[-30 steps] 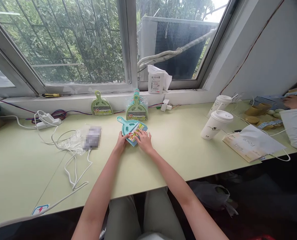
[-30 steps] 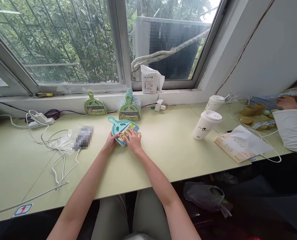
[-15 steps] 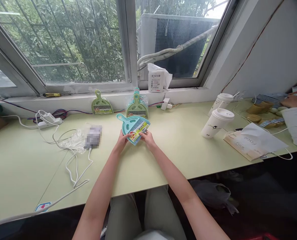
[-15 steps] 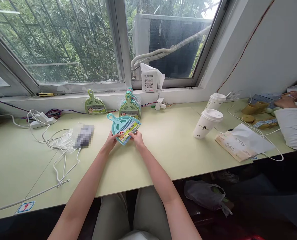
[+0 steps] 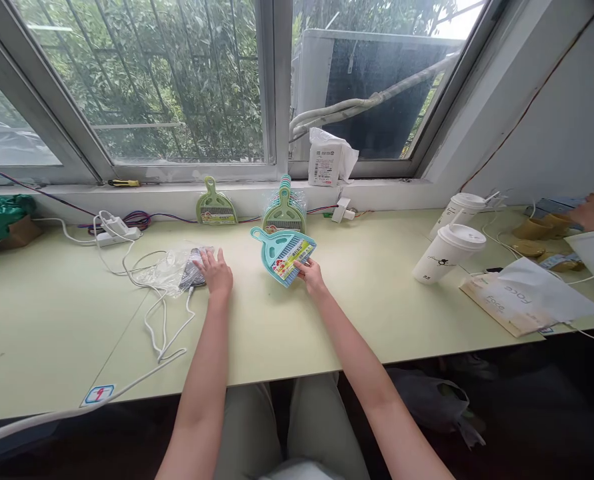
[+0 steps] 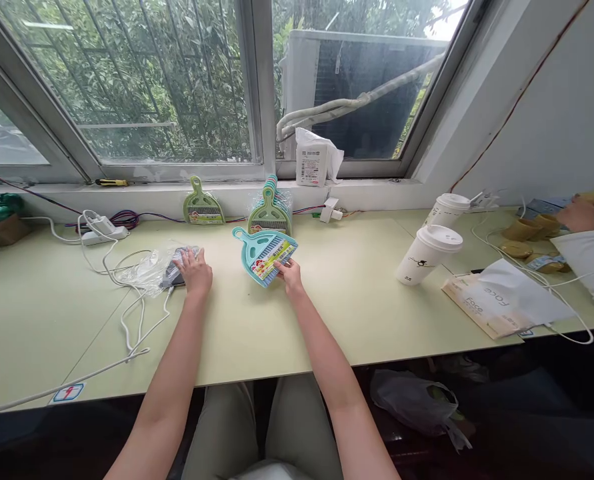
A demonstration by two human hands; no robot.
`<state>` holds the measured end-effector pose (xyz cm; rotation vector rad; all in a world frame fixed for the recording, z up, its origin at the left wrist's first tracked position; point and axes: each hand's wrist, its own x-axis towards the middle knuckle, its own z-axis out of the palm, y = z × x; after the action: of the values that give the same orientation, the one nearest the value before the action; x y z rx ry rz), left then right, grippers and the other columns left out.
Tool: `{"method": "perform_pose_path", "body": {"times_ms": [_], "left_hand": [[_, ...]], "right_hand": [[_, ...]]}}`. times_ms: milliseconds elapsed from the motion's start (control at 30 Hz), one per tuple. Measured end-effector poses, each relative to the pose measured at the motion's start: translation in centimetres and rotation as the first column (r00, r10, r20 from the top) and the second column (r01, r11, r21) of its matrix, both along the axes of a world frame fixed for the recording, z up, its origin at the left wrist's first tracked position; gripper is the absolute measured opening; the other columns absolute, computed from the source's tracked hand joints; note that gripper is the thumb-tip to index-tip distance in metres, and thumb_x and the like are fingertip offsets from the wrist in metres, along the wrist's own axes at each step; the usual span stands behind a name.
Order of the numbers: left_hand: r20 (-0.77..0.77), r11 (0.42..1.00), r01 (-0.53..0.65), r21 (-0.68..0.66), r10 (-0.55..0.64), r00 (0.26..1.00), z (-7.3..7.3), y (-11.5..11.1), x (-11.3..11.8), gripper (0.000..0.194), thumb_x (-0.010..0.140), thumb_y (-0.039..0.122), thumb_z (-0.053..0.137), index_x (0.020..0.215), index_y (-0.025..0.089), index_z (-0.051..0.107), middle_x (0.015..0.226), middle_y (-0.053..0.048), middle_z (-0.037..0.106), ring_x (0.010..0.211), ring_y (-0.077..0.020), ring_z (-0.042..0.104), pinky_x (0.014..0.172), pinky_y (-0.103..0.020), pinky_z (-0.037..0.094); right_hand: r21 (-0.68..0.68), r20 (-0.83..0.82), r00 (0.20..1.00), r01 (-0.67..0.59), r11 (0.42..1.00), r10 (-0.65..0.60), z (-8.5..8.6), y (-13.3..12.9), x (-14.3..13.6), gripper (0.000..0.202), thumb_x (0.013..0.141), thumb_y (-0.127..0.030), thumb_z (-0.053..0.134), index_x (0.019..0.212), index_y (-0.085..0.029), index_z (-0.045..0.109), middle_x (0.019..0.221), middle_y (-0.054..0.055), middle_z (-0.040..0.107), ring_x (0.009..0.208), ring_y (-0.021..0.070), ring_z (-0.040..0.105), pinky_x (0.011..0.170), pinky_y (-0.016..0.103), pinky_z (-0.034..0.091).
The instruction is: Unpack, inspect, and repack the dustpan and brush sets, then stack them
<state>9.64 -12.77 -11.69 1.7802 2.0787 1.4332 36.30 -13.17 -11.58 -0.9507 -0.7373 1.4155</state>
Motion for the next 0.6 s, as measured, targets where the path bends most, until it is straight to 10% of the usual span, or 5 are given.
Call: {"method": "perform_pose_path", "body": {"times_ms": [167,367,600], "left_hand": [[0.018,0.983,0.118,-0.143,-0.117,0.993,-1.2,0.6,-0.9,0.04,0.081,0.011,0.044,0.114,0.021,0.063,0.103,-0.011,0.068,0.111,-0.0252,0.056,0.11,-0.05,0.025],[-0.052,0.886,0.366,-0.284,-0.396,0.917,0.2,0.2,2.3,0.031,0.078,0.011,0.045,0.096,0.023,0.068,0.085,-0.002,0.07,0.084,-0.0183,0.063,0.084,-0.03,0.047],[-0.35,0.99,-0.037,-0.139,-0.014,0.936,0.7,-0.4,3.9,0.049,0.079,0.035,0.059,0.125,0.018,0.053,0.122,-0.015,0.057,0.116,-0.0323,0.048,0.089,-0.042,0.044]], "right_hand": [[0.017,-0.003,1.0,0.004,1.0,-0.004,-0.3,0.1,-0.2,0.026,0.067,-0.017,0.076,0.089,-0.017,0.062,0.088,0.004,0.072,0.075,0.0174,0.069,0.07,0.032,0.06],[0.002,0.009,0.999,0.039,0.999,-0.039,0.2,-0.2,0.2,0.025,0.067,-0.016,0.075,0.088,-0.017,0.062,0.089,0.005,0.072,0.076,0.018,0.069,0.07,0.031,0.06],[-0.061,0.139,0.99,0.017,0.998,-0.008,0.7,-0.2,1.2,0.023,0.066,-0.011,0.073,0.087,-0.015,0.063,0.09,0.006,0.073,0.076,0.0191,0.07,0.069,0.031,0.06]]}}
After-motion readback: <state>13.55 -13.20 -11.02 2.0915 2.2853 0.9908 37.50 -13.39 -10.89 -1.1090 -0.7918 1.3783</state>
